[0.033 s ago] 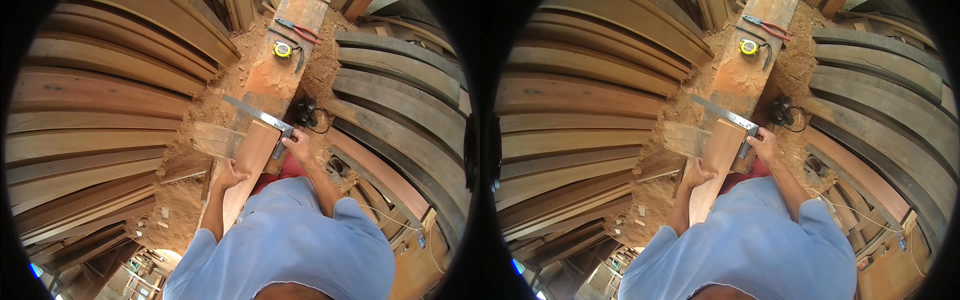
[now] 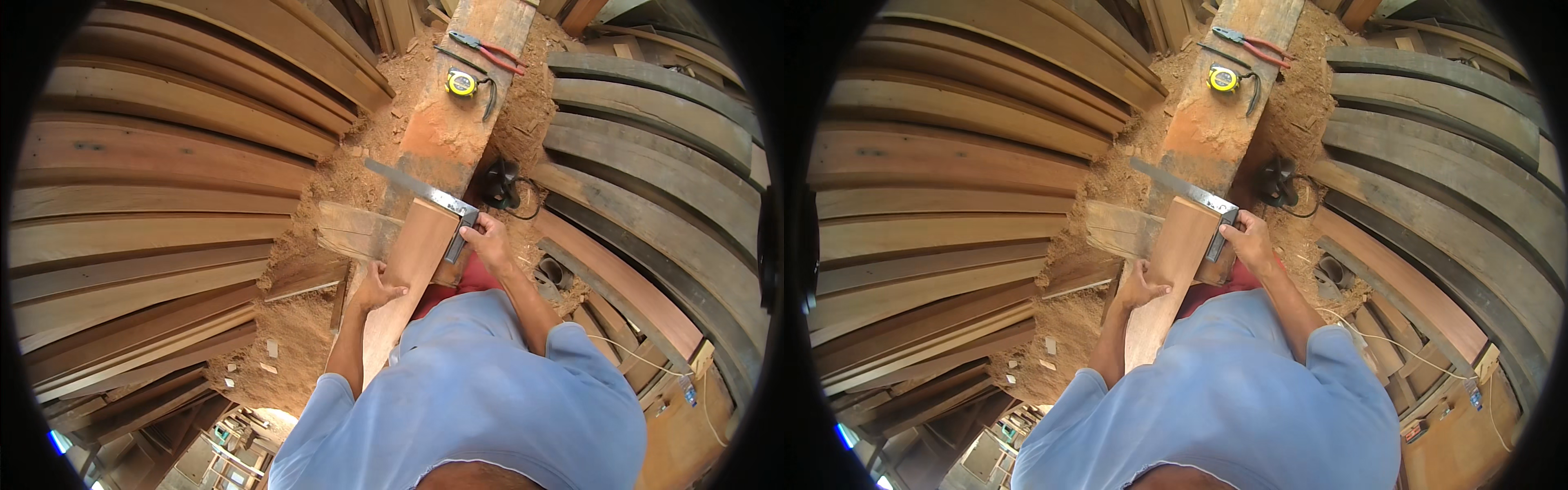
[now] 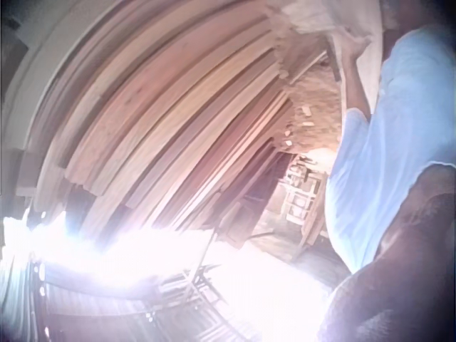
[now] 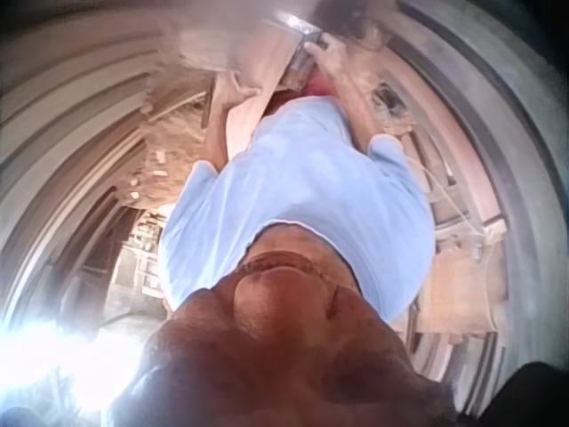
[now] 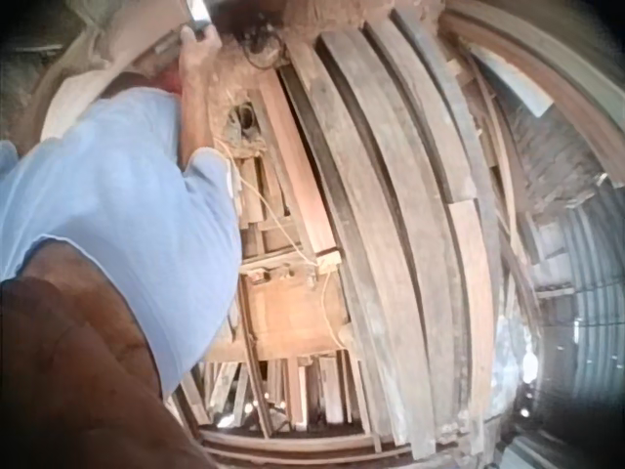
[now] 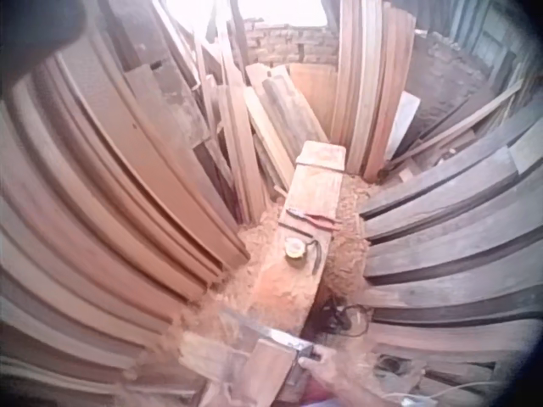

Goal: The person measures a wooden plank with a tape measure, marks it, and cuts it using a circular saw. They then use a square ruler to mark another plank before cutting it as well. The cut pieces are placed aside among other wood planks.

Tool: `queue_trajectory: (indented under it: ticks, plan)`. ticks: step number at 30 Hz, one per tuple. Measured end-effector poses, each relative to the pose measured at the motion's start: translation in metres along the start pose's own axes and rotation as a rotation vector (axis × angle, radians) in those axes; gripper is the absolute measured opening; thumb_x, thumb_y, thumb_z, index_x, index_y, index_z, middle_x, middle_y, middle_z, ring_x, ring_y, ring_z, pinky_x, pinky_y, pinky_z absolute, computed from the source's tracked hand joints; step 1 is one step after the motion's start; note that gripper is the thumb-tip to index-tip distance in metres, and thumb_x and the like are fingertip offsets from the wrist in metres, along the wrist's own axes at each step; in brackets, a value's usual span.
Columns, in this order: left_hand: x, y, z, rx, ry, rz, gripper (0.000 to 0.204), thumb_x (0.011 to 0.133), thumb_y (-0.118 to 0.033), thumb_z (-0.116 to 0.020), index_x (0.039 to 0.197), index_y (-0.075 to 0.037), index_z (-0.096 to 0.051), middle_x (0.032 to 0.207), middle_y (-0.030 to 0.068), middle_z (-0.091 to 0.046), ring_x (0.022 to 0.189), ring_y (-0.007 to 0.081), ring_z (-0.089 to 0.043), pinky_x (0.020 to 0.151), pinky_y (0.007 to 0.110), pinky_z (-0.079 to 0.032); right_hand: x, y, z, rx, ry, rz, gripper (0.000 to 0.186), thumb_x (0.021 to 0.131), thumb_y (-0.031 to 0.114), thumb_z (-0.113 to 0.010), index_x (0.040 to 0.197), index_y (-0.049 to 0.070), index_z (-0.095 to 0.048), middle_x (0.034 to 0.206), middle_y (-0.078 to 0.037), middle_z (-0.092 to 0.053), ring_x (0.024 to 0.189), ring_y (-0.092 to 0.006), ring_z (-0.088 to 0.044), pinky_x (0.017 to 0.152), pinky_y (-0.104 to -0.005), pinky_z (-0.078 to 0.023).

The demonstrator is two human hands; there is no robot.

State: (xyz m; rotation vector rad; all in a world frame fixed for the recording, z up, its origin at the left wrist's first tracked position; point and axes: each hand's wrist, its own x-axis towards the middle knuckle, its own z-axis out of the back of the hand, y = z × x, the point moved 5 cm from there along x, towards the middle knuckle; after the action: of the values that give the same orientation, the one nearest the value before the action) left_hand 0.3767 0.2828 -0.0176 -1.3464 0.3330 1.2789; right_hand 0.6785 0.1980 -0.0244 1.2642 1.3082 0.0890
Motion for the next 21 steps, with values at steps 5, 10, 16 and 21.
queue_trajectory:
  ticks: [5,10,16,21]
  plan:
    - [-0.016,-0.007,0.004,-0.007,-0.035,0.065,0.075,0.063,-0.027,-0.098,0.118,0.002,-0.057,0.112,0.0179,-0.069,0.114,0.0295,-0.065,0.097,0.041,-0.053,-0.004,0.016,-0.009,-0.193,-0.036,-0.003,0.010,0.091,0.003,-0.068,0.101,-0.001,-0.067,0.084,0.001,-0.067,0.071,-0.0040,-0.059,0.063,-0.0228,-0.050]
    - [-0.046,-0.027,0.019,0.294,-0.404,-0.022,0.063,0.064,-0.031,-0.095,0.106,-0.002,-0.059,0.099,0.0182,-0.066,0.098,0.0370,-0.065,0.083,0.048,-0.052,-0.001,0.017,-0.029,-0.190,-0.061,0.013,0.009,0.092,0.004,-0.068,0.100,-0.001,-0.067,0.082,0.001,-0.067,0.070,-0.0039,-0.059,0.063,-0.0227,-0.050]
    - [-0.061,-0.037,-0.007,0.309,-0.565,0.011,0.057,0.069,-0.030,-0.091,0.103,-0.004,-0.054,0.099,0.0199,-0.060,0.092,0.0420,-0.062,0.080,0.052,-0.049,0.016,-0.002,-0.056,-0.208,-0.066,-0.003,0.012,0.092,0.005,-0.069,0.101,-0.003,-0.067,0.079,-0.001,-0.068,0.067,-0.0043,-0.059,0.059,-0.0230,-0.048]
    - [-0.062,-0.033,-0.025,0.292,-0.643,-0.043,0.056,0.069,-0.025,-0.090,0.102,-0.004,-0.050,0.099,0.0191,-0.056,0.093,0.0416,-0.059,0.078,0.051,-0.047,0.031,-0.016,-0.059,-0.230,-0.092,0.012,0.010,0.092,0.006,-0.069,0.097,-0.003,-0.068,0.074,-0.001,-0.068,0.062,-0.0046,-0.059,0.056,-0.0238,-0.048]
